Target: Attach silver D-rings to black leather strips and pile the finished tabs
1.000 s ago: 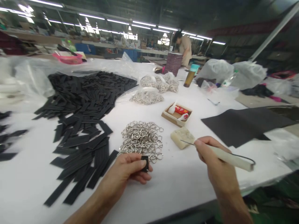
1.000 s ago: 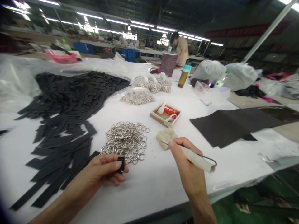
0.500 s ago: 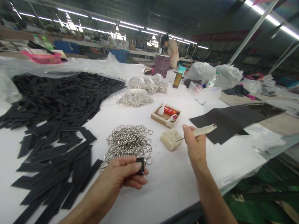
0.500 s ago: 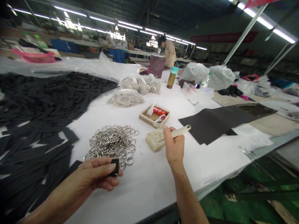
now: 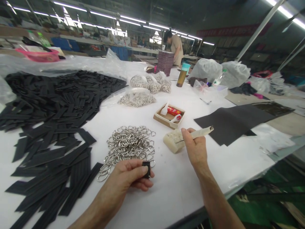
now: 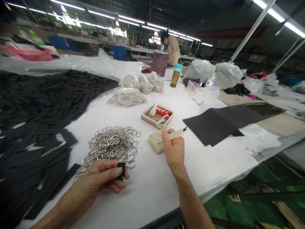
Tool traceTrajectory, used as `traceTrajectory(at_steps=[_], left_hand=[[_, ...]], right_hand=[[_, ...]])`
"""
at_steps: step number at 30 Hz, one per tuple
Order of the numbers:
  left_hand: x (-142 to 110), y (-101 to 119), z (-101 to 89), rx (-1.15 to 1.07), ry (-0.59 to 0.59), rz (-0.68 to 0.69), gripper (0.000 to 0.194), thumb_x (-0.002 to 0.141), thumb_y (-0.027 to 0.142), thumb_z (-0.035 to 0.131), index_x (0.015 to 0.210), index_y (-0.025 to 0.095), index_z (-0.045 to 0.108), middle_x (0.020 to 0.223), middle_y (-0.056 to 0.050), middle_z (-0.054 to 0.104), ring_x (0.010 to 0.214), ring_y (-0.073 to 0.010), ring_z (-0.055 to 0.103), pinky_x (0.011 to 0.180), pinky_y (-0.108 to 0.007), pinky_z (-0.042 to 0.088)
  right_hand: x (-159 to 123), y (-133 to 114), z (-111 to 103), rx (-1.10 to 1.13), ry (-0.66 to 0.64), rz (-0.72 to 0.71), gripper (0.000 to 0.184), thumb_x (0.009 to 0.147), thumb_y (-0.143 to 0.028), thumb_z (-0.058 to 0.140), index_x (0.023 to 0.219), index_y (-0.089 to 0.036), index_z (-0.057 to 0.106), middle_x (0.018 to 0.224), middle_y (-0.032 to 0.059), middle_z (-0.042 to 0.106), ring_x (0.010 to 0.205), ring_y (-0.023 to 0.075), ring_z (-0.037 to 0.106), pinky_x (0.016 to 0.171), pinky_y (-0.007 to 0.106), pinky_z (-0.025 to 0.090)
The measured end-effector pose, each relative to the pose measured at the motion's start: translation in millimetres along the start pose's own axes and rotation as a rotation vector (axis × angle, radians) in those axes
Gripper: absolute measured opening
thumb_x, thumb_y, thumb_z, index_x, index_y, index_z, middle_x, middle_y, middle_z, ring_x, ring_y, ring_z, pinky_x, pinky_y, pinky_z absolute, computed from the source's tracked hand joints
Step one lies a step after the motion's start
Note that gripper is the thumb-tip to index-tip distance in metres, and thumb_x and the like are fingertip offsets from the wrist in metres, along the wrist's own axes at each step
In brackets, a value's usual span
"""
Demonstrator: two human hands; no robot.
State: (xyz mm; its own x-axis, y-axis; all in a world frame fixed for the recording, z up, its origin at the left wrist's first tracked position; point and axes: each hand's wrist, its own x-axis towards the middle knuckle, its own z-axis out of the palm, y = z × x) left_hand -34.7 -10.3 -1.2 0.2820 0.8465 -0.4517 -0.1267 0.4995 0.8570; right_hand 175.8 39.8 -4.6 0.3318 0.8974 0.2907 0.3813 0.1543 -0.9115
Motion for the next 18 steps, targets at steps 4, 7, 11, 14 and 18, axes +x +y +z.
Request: traceTrajectory(at_steps=[4,7,11,14,18], left_hand=[[1.9,-2.3,-3.6,0.018,-0.052,-0.013,0.019,0.070,0.030,0.070,0.069,0.012,0.071,0.061,-0.007,0.070,0.054,-0.0127,0.063,0.054,-0.019,0.050],[2.7,-2.9,-5.2,0.022,-0.055,-0.007,0.019,0.070,0.031,0.069,0.070,0.011,0.071,0.064,-0.007,0.071,0.055,-0.0128,0.064,0.054,-0.020,0.050],[0.1,-2.0,-4.0,0.016,-0.031,0.016,0.018,0.070,0.029,0.067,0.068,0.011,0.070,0.064,-0.006,0.070,0.054,-0.0119,0.063,0.054,-0.020,0.050],[-2.2,-2.1,-2.5,0.027,-0.035,0.026,0.017,0.071,0.026,0.065,0.069,0.010,0.070,0.064,-0.006,0.070,0.054,-0.0118,0.064,0.056,-0.020,0.051],[-4.8,-2.3,-0.6,0.075,-0.025,0.046,0.016,0.074,0.023,0.061,0.073,0.010,0.069,0.063,-0.006,0.069,0.055,-0.0120,0.064,0.058,-0.021,0.051]], right_hand=[[-1.4,0.3,0.5,0.013,0.004,-0.002,0.036,0.081,-0.040,0.056,0.055,-0.018,0.046,0.049,-0.0052,0.043,0.049,0.0098,0.039,0.048,0.023,0.030],[-2.7,0.8,-2.1,0.046,0.069,-0.018,0.035,0.081,-0.040,0.056,0.056,-0.019,0.045,0.049,-0.0058,0.040,0.048,0.0092,0.036,0.047,0.023,0.028],[-8.0,-2.7,-7.0,0.157,0.137,-0.020,0.034,0.082,-0.037,0.056,0.057,-0.019,0.042,0.050,-0.0072,0.033,0.046,0.0077,0.029,0.043,0.022,0.022],[-17.6,-13.8,-6.1,0.404,0.059,0.047,0.035,0.082,-0.031,0.058,0.055,-0.018,0.041,0.051,-0.0071,0.031,0.044,0.0059,0.026,0.041,0.021,0.017],[-35.6,-32.5,3.9,0.567,-0.133,0.155,0.030,0.083,-0.028,0.057,0.057,-0.016,0.047,0.051,-0.0064,0.032,0.044,0.0050,0.026,0.039,0.019,0.015]])
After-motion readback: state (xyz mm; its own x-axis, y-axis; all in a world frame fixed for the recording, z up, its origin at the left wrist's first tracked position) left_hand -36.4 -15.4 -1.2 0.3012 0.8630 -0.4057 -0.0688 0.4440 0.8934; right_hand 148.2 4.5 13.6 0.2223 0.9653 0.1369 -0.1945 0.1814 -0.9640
